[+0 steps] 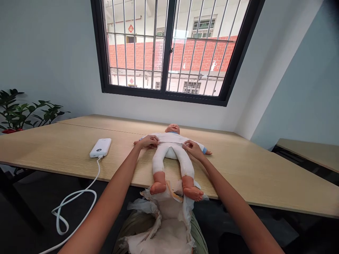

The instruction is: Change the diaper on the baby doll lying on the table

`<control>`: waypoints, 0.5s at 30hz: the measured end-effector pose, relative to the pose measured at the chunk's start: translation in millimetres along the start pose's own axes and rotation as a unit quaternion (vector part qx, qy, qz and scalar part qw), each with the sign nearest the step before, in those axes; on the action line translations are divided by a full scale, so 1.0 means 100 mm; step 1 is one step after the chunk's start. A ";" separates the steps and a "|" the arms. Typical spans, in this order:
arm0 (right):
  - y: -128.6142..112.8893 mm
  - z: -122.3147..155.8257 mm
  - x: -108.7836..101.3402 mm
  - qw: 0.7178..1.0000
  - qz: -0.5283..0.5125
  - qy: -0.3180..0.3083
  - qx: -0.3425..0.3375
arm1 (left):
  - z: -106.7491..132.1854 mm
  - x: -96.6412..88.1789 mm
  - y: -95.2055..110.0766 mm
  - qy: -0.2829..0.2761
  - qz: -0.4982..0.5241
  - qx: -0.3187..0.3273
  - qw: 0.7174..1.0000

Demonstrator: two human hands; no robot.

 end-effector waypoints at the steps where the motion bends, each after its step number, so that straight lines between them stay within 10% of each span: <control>1: -0.01 0.01 0.00 1.000 -0.002 0.002 0.000 | -0.01 0.01 0.03 -0.003 -0.007 0.015 1.000; 15: -0.19 0.06 -0.04 0.987 0.095 0.089 -0.094 | -0.03 0.14 0.33 0.003 -0.114 0.135 0.984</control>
Point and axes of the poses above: each hand's wrist, its own z-axis away from the middle knuckle, its own x-axis out of the palm, y = z × x, the point moved 10 cm from there along -z, towards the middle knuckle, and after that the axes turned 11 degrees about x, right-handed, at the moved point
